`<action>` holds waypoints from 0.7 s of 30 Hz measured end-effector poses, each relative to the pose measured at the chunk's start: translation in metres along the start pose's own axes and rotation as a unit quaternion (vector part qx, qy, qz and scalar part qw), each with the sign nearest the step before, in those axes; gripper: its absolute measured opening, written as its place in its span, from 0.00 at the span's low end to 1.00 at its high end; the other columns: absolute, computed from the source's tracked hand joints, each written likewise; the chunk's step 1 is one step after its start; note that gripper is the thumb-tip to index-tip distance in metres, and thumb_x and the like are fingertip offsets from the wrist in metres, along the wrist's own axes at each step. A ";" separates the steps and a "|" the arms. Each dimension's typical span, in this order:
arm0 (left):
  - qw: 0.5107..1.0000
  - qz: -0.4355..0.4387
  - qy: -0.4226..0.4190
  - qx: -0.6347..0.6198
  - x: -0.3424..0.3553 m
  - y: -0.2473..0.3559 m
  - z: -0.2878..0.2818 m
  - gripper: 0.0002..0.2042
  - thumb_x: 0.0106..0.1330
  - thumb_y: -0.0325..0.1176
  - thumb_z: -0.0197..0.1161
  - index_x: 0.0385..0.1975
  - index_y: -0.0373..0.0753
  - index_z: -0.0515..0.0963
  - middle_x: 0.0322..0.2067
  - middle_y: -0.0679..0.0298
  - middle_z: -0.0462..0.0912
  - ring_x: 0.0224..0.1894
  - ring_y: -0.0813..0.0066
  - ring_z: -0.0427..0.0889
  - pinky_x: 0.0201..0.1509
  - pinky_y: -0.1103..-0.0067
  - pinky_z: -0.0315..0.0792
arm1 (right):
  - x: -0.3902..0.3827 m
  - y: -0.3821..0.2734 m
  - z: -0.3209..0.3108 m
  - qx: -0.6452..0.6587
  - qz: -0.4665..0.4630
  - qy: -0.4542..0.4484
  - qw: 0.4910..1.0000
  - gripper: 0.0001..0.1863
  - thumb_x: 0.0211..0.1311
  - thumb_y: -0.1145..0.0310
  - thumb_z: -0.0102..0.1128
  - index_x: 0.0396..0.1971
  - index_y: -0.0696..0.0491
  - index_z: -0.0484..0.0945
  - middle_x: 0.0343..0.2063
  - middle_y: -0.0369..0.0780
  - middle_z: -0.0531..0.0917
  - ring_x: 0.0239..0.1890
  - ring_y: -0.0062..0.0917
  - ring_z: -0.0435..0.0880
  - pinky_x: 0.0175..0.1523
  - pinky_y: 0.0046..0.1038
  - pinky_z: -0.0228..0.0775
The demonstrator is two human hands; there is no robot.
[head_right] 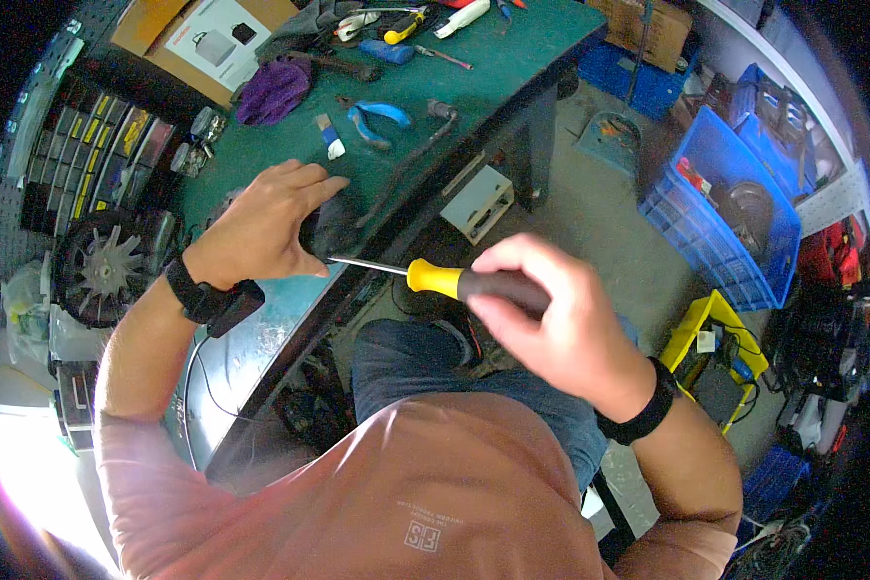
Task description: Using a screwdriver to disassemble or repair an electronic appliance casing at a workbench.
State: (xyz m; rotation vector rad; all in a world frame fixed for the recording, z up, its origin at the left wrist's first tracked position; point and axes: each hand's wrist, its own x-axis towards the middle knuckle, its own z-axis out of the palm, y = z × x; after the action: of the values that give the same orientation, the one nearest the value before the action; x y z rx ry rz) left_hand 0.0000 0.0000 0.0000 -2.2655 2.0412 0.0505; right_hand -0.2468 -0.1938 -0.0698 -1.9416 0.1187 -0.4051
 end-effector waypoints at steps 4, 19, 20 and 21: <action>1.000 -0.003 -0.027 -0.014 -0.003 0.002 -0.001 0.45 0.27 0.46 0.77 0.52 0.29 0.72 0.40 0.52 0.75 0.44 0.52 0.74 0.50 0.66 0.69 | -0.008 0.002 0.011 -0.094 -0.169 0.034 0.981 0.21 0.44 0.76 0.72 0.42 0.55 0.77 0.33 0.40 0.78 0.35 0.32 0.80 0.43 0.27 0.72; 1.000 -0.020 -0.018 -0.017 -0.001 0.002 -0.003 0.44 0.28 0.42 0.78 0.52 0.30 0.72 0.41 0.52 0.76 0.47 0.51 0.74 0.53 0.65 0.68 | 0.004 0.023 0.017 0.025 -0.123 0.115 0.985 0.14 0.65 0.62 0.61 0.43 0.54 0.73 0.28 0.38 0.77 0.17 0.15 0.72 0.19 0.16 0.60; 0.999 -0.021 -0.019 -0.018 0.000 0.002 -0.003 0.44 0.28 0.42 0.78 0.52 0.30 0.72 0.41 0.52 0.76 0.47 0.51 0.74 0.53 0.65 0.68 | 0.000 0.021 0.018 0.074 -0.049 0.129 0.988 0.15 0.65 0.61 0.60 0.44 0.54 0.72 0.29 0.39 0.77 0.17 0.15 0.73 0.19 0.17 0.61; 0.999 -0.023 -0.019 -0.018 0.000 0.002 -0.003 0.44 0.28 0.42 0.78 0.52 0.30 0.72 0.41 0.52 0.76 0.47 0.51 0.74 0.53 0.65 0.68 | -0.003 0.019 0.019 0.070 -0.041 0.121 0.989 0.15 0.66 0.60 0.60 0.44 0.54 0.72 0.30 0.39 0.77 0.17 0.16 0.73 0.19 0.17 0.61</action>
State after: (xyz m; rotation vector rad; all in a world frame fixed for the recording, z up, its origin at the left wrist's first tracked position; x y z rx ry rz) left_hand -0.0021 -0.0004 0.0028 -2.3121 1.9855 0.1266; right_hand -0.2414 -0.1836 -0.0941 -1.7573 0.1632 -0.6874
